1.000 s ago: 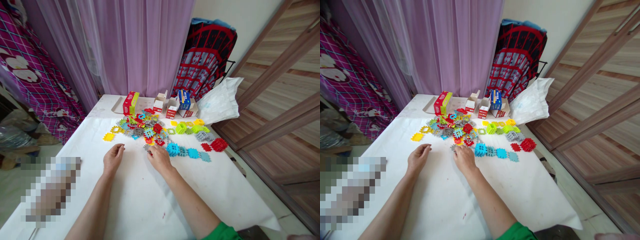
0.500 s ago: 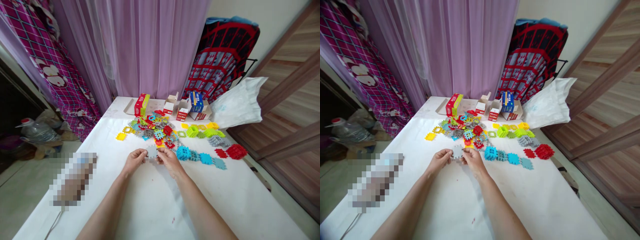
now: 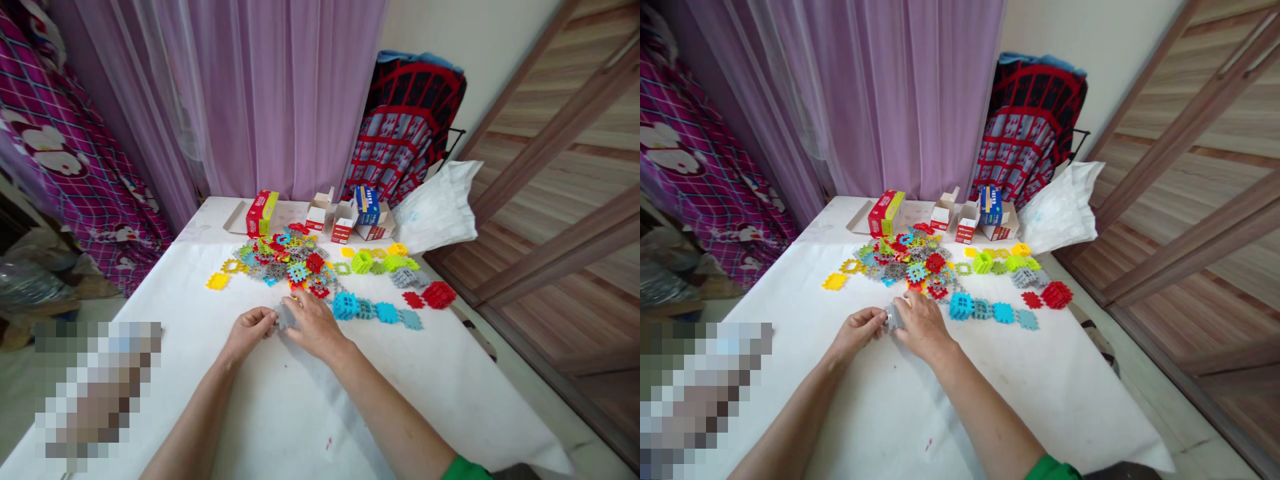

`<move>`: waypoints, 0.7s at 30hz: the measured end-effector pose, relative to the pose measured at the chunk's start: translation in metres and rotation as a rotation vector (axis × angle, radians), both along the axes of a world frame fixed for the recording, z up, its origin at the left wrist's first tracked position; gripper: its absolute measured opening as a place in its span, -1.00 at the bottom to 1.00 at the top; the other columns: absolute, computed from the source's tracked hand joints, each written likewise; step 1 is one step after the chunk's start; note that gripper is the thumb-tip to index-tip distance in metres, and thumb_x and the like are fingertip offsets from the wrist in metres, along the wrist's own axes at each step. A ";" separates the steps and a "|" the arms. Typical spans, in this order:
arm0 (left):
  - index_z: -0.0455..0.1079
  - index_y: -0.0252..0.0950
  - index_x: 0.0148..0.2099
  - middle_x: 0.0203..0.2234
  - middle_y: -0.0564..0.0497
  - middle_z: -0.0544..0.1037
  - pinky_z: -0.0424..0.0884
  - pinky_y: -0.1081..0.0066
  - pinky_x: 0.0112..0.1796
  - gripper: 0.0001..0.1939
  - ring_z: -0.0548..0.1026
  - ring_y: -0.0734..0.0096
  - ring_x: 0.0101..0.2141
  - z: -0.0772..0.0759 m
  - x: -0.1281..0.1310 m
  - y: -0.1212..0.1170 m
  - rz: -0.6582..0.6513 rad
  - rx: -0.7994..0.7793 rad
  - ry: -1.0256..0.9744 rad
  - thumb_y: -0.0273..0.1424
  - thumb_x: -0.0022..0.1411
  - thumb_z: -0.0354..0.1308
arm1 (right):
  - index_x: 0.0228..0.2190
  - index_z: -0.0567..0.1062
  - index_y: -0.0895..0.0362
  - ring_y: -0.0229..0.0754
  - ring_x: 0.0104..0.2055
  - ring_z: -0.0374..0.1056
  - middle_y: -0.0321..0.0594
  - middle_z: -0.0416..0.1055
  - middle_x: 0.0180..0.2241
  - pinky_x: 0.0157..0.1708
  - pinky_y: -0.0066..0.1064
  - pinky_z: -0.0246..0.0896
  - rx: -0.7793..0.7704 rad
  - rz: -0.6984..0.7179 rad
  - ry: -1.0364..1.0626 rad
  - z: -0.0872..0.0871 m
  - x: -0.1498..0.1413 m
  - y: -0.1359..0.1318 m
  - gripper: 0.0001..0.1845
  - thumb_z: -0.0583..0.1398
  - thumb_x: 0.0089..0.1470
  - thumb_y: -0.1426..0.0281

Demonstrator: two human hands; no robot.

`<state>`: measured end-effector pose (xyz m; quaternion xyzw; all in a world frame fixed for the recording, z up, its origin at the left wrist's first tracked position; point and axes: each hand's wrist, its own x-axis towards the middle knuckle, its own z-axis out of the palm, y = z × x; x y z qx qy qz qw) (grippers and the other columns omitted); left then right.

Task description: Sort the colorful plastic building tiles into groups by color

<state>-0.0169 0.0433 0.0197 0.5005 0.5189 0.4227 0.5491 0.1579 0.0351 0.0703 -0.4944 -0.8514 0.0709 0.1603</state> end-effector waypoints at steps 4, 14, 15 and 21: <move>0.43 -0.28 -0.42 -0.71 0.11 0.41 0.07 0.53 -0.65 -0.49 0.24 0.57 -0.69 0.001 0.000 -0.002 -0.046 0.020 0.052 0.12 -0.06 0.19 | -0.08 0.39 0.03 -0.07 -0.04 0.26 -0.16 0.30 -0.04 -0.07 -0.28 0.20 -0.013 -0.009 -0.028 0.008 0.002 0.000 -0.55 0.30 -0.06 0.33; 0.50 -0.31 -0.28 -0.46 -0.08 0.58 0.17 0.54 -0.65 -0.41 0.39 0.49 -0.58 0.001 0.002 -0.002 -0.033 0.022 0.065 0.15 -0.02 0.13 | 0.07 0.38 0.02 -0.08 -0.01 0.29 -0.15 0.33 -0.05 -0.03 -0.32 0.17 0.074 -0.376 -0.011 0.047 0.138 0.032 -0.39 0.31 -0.06 0.28; 0.50 -0.30 -0.28 -0.46 -0.08 0.58 0.17 0.55 -0.64 -0.41 0.39 0.49 -0.58 0.001 0.002 -0.002 -0.045 0.022 0.074 0.15 -0.03 0.13 | 0.06 0.38 0.02 -0.07 -0.01 0.30 -0.13 0.33 -0.03 -0.04 -0.32 0.17 0.089 -0.442 -0.037 0.052 0.164 0.038 -0.40 0.30 -0.06 0.28; 0.49 -0.29 -0.30 -0.48 -0.06 0.57 0.20 0.54 -0.62 -0.42 0.41 0.46 -0.54 0.000 0.005 -0.001 -0.070 0.019 0.124 0.15 -0.05 0.15 | 0.06 0.39 0.09 -0.10 -0.20 0.39 -0.09 0.42 -0.12 -0.26 -0.38 0.25 -0.056 -0.769 -0.182 0.065 0.294 0.070 -0.36 0.30 -0.08 0.22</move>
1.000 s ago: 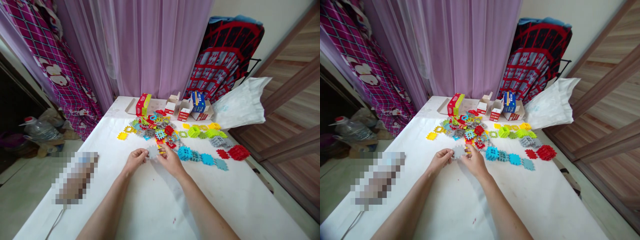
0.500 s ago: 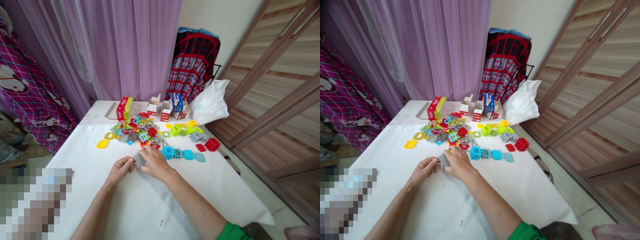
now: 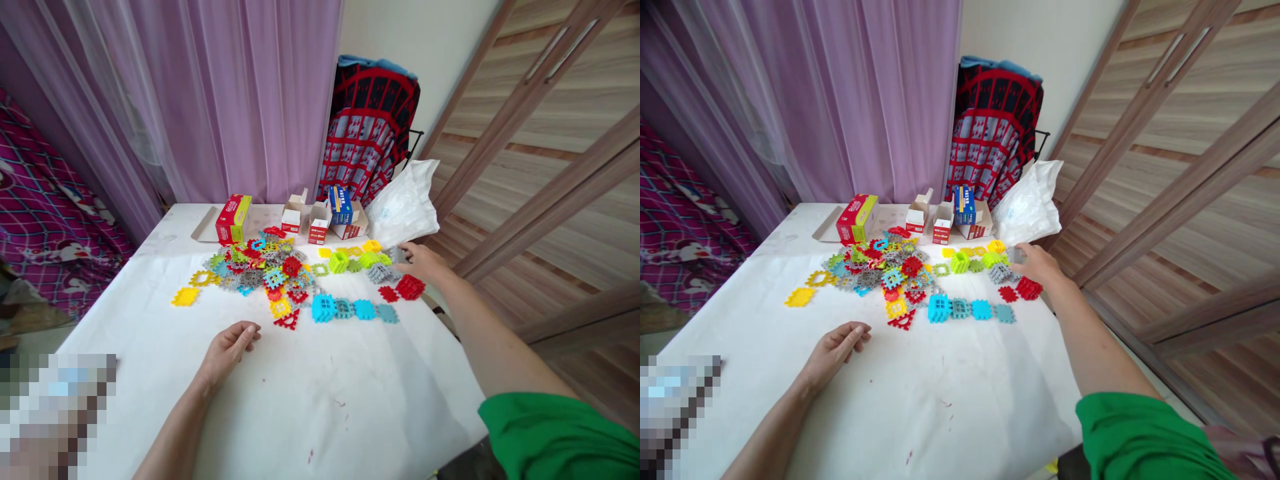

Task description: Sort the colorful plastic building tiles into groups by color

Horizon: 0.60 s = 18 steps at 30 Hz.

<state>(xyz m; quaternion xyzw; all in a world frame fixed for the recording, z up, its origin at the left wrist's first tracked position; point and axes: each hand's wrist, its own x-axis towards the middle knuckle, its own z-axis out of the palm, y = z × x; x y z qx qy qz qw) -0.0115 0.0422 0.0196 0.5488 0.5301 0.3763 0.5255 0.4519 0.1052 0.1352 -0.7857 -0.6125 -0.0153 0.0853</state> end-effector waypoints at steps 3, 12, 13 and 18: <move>0.49 -0.29 -0.29 -0.47 -0.06 0.57 0.20 0.55 -0.62 -0.42 0.40 0.46 -0.54 0.000 0.000 0.001 0.019 -0.006 0.018 0.15 -0.06 0.15 | 0.08 0.38 0.05 -0.09 -0.15 0.38 -0.10 0.41 -0.09 -0.23 -0.38 0.24 -0.078 0.080 -0.058 -0.012 0.006 0.004 -0.35 0.29 -0.09 0.22; 0.48 -0.29 -0.29 -0.47 -0.07 0.57 0.25 0.52 -0.62 -0.39 0.41 0.43 -0.54 -0.001 0.001 0.001 0.065 0.025 0.039 0.18 -0.08 0.15 | 0.02 0.45 -0.02 0.03 -0.02 0.28 -0.07 0.34 -0.05 -0.05 -0.22 0.16 -0.233 0.275 -0.248 -0.067 -0.051 0.013 -0.46 0.27 -0.07 0.32; 0.48 -0.29 -0.30 -0.47 -0.08 0.57 0.25 0.52 -0.62 -0.39 0.41 0.43 -0.54 -0.001 0.001 0.001 0.066 0.022 0.038 0.18 -0.09 0.16 | 0.01 0.46 -0.02 0.04 -0.02 0.28 -0.07 0.34 -0.06 -0.05 -0.21 0.16 -0.235 0.277 -0.257 -0.069 -0.052 0.014 -0.47 0.27 -0.07 0.33; 0.49 -0.30 -0.29 -0.47 -0.08 0.56 0.26 0.52 -0.62 -0.40 0.40 0.44 -0.54 -0.001 0.001 0.001 0.065 0.011 0.028 0.16 -0.09 0.17 | 0.07 0.40 -0.03 0.03 -0.02 0.27 -0.07 0.34 -0.05 -0.02 -0.22 0.15 -0.240 0.254 -0.265 -0.064 -0.054 0.016 -0.36 0.30 -0.11 0.33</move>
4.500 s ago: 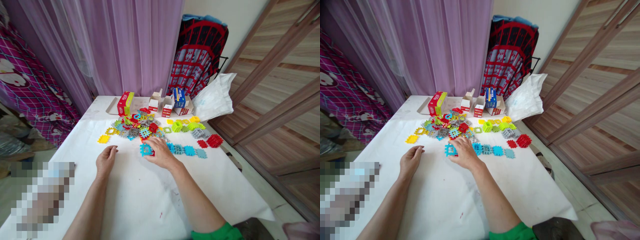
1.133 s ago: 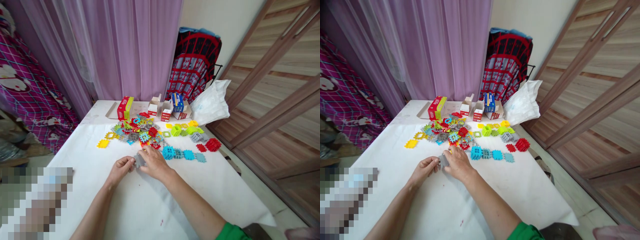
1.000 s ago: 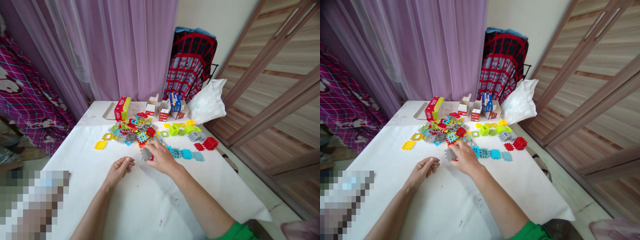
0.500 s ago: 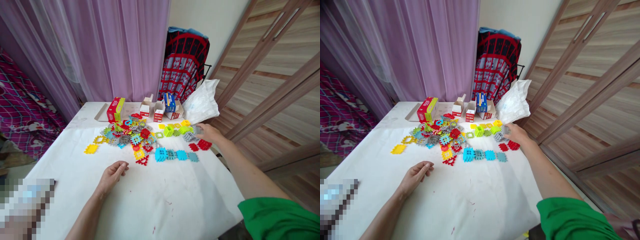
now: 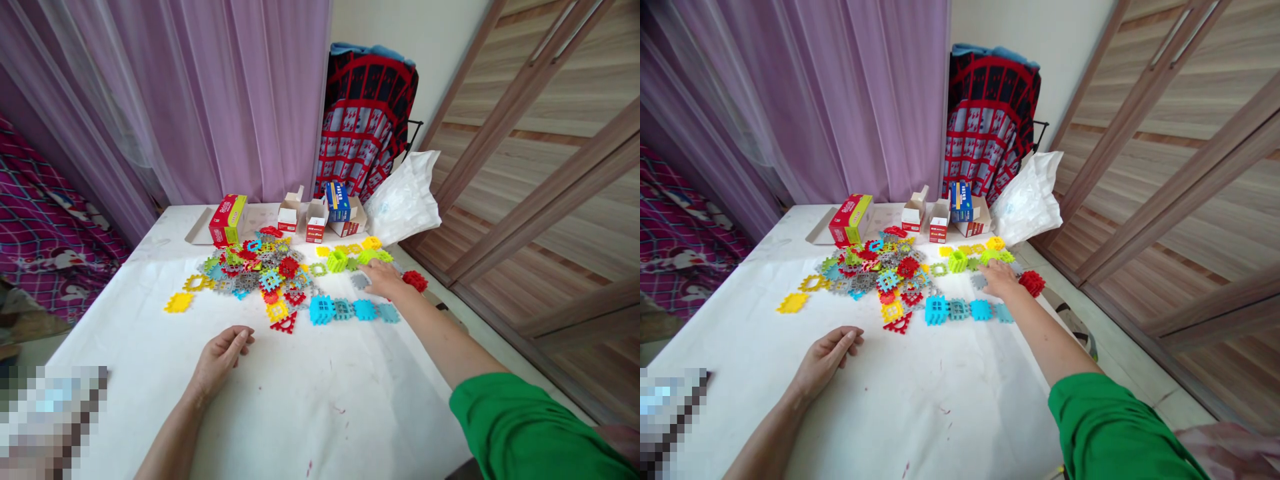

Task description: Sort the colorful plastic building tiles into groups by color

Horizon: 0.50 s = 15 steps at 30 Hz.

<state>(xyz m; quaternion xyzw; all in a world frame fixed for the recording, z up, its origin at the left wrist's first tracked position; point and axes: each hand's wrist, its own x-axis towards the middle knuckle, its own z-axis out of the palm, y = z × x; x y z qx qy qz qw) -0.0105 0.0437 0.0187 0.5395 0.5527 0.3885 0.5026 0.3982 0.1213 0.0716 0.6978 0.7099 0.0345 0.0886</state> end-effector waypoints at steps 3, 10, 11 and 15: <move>0.49 -0.29 -0.30 -0.47 -0.07 0.57 0.26 0.52 -0.63 -0.41 0.40 0.43 -0.54 -0.001 -0.001 0.000 -0.003 0.012 0.008 0.16 -0.08 0.17 | 0.13 0.34 0.00 0.02 -0.01 0.29 -0.05 0.34 -0.03 -0.04 -0.25 0.17 0.042 -0.042 0.038 0.009 -0.002 -0.003 -0.36 0.25 -0.03 0.35; 0.49 -0.29 -0.30 -0.47 -0.06 0.57 0.26 0.53 -0.63 -0.42 0.40 0.44 -0.55 -0.004 -0.001 0.000 0.002 0.021 0.000 0.15 -0.09 0.18 | -0.17 0.55 0.06 -0.07 -0.06 0.36 -0.12 0.44 -0.08 -0.12 -0.34 0.21 0.112 -0.085 0.194 0.005 -0.007 -0.031 -0.70 0.09 0.10 0.39; 0.49 -0.28 -0.30 -0.48 -0.06 0.57 0.26 0.53 -0.63 -0.42 0.40 0.45 -0.55 -0.004 -0.001 0.000 0.005 0.024 -0.002 0.15 -0.09 0.19 | -0.18 0.55 0.06 -0.08 -0.06 0.36 -0.13 0.45 -0.08 -0.11 -0.34 0.21 0.093 -0.083 0.216 0.000 -0.006 -0.038 -0.71 0.10 0.09 0.40; 0.49 -0.28 -0.30 -0.47 -0.06 0.57 0.26 0.53 -0.63 -0.44 0.41 0.45 -0.54 -0.007 -0.001 0.001 -0.004 0.037 0.006 0.13 -0.06 0.18 | -0.05 0.48 0.09 -0.06 0.00 0.34 -0.11 0.44 -0.01 -0.05 -0.32 0.21 0.029 -0.056 0.318 -0.016 0.008 -0.069 -0.58 0.15 0.00 0.43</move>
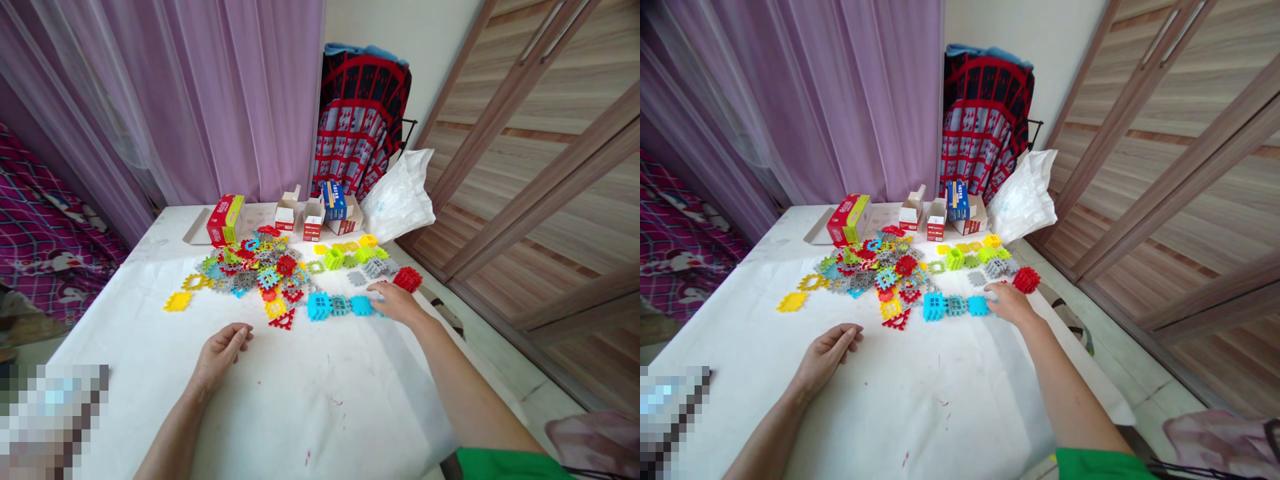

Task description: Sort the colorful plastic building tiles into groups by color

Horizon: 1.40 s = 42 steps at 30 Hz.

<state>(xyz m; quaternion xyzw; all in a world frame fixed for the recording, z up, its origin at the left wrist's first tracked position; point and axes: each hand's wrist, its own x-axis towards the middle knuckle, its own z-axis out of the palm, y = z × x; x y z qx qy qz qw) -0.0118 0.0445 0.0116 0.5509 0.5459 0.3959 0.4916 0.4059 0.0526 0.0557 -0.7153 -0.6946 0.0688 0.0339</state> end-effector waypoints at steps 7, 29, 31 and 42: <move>0.48 -0.28 -0.29 -0.46 -0.07 0.58 0.27 0.52 -0.61 -0.44 0.42 0.43 -0.53 0.002 0.001 -0.001 0.004 0.000 0.022 0.13 -0.07 0.18 | 0.02 0.42 0.10 -0.05 0.05 0.31 -0.09 0.41 0.03 0.03 -0.31 0.16 -0.040 0.131 0.021 -0.010 0.027 -0.029 -0.43 0.18 -0.11 0.48; 0.45 -0.29 -0.30 -0.49 -0.01 0.53 0.23 0.55 -0.64 -0.54 0.38 0.50 -0.55 -0.004 0.005 0.000 0.044 -0.004 -0.010 0.02 -0.01 0.16 | -0.29 0.55 0.07 -0.14 -0.24 0.47 -0.17 0.55 -0.28 -0.23 -0.35 0.38 0.577 0.187 0.499 -0.009 -0.047 -0.012 -0.74 0.06 0.11 0.36; 0.45 -0.29 -0.30 -0.49 0.00 0.52 0.22 0.56 -0.64 -0.56 0.38 0.50 -0.56 -0.004 0.006 -0.001 0.058 -0.005 -0.012 0.00 0.00 0.16 | -0.32 0.55 0.07 -0.17 -0.26 0.47 -0.20 0.55 -0.33 -0.24 -0.39 0.38 0.652 0.253 0.600 -0.002 -0.090 -0.006 -0.77 0.07 0.13 0.37; 0.44 -0.30 -0.31 -0.53 0.03 0.51 0.20 0.57 -0.65 -0.60 0.37 0.54 -0.59 -0.008 0.007 -0.003 0.144 0.022 -0.082 -0.05 0.00 0.18 | -0.29 0.54 0.07 -0.22 -0.28 0.44 -0.22 0.53 -0.34 -0.25 -0.46 0.31 0.440 0.644 0.712 -0.064 -0.241 -0.016 -0.67 0.05 0.03 0.61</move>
